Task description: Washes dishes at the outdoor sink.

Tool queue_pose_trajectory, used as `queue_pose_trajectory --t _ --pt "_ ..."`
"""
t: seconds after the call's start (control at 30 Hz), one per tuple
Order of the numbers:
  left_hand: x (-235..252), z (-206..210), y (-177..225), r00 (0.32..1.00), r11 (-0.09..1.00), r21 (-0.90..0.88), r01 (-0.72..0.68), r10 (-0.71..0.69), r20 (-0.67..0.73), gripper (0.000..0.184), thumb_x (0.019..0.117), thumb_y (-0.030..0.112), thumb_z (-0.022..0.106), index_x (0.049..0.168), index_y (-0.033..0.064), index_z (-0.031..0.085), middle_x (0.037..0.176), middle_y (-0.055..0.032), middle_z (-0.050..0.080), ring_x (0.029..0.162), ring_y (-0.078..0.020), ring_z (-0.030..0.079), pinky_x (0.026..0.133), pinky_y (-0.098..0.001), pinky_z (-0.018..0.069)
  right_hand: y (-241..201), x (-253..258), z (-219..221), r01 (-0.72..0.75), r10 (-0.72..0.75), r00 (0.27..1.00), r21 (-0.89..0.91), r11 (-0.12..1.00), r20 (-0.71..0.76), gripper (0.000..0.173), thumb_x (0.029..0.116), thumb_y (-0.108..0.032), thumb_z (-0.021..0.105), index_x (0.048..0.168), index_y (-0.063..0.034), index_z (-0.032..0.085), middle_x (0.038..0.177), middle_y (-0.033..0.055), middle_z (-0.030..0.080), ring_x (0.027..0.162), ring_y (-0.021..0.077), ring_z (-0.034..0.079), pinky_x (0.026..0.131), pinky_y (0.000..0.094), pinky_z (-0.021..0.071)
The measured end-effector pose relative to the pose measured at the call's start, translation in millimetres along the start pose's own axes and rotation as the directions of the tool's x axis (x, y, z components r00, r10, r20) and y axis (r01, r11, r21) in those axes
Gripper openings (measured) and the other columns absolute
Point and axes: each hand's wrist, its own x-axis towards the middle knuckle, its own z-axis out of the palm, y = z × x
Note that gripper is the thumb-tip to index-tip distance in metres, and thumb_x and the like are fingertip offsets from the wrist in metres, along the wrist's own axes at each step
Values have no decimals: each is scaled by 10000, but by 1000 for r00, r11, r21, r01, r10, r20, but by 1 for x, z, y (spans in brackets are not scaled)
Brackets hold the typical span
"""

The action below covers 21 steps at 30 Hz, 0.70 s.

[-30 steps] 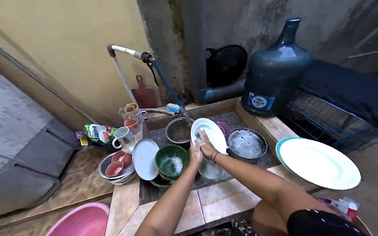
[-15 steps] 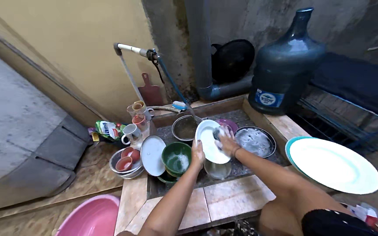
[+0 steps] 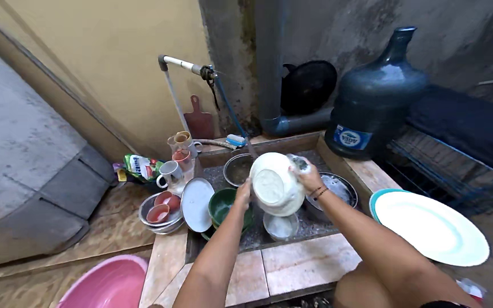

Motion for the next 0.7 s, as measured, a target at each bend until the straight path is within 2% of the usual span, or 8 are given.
queue_pose_trajectory --t 0.1,0.2,0.27,0.33,0.4,0.5,0.57,0.7 --pt "-21 11 4 989 946 -315 -78 113 93 485 1135 355 338 1440 7 482 1240 -203 665 1085 -267 682 928 -461 578 24 14 -13 35 -76 988 -287 957 -134 405 968 -126 664 1337 34 617 1341 212 644 1282 270 608 1134 399 457" --pt "-40 31 20 990 916 -377 -139 130 -51 569 1131 436 286 1479 19 454 1327 -219 614 1157 -283 644 975 -480 546 41 4 -2 53 -101 990 -407 912 -97 454 989 -255 616 1370 -8 618 1440 229 566 1369 351 520 1180 472 393" --pt "-45 44 33 973 925 -322 -203 155 -170 596 1132 449 255 1476 7 456 1364 -233 586 1197 -288 621 1010 -484 524 43 -15 19 134 -149 989 -398 907 -6 569 998 -363 551 1435 2 554 1502 247 503 1426 383 450 1210 508 339" --pt "-48 54 39 947 948 -181 -264 218 -238 608 1140 423 220 1486 -21 450 1444 -252 533 1301 -298 562 1091 -484 466 44 -43 52 297 -286 955 -311 903 82 535 1011 -279 444 1441 24 543 1509 232 505 1459 353 414 1237 506 292" --pt "-55 59 35 928 943 27 -332 332 -167 587 1150 334 188 1494 -85 414 1517 -289 456 1414 -312 467 1187 -459 368 38 -64 79 438 -411 898 -245 865 154 513 1015 -202 408 1447 42 538 1517 238 502 1477 357 397 1251 518 269" --pt "-69 60 22 859 840 197 -506 510 33 389 1098 83 340 1364 -150 502 1320 -289 592 1235 -252 584 1097 -366 452 28 -50 80 543 -523 838 -316 778 152 395 979 -201 530 1287 -22 700 1397 208 628 1376 397 520 1152 627 360" --pt "-74 59 17 830 776 302 -554 541 133 330 1067 71 434 1254 -129 619 1193 -249 684 1143 -230 659 1052 -381 507 25 -23 61 446 -433 894 -337 829 117 383 1001 -189 509 1274 -6 705 1347 205 658 1329 343 570 1162 544 394" --pt "-100 68 20 859 733 448 -512 440 261 300 1033 174 503 972 -43 700 878 -120 692 855 -168 663 837 -393 545 39 9 34 -92 85 992 -78 993 -90 385 1090 -94 402 1390 85 566 1410 251 594 1350 299 548 1172 412 400"
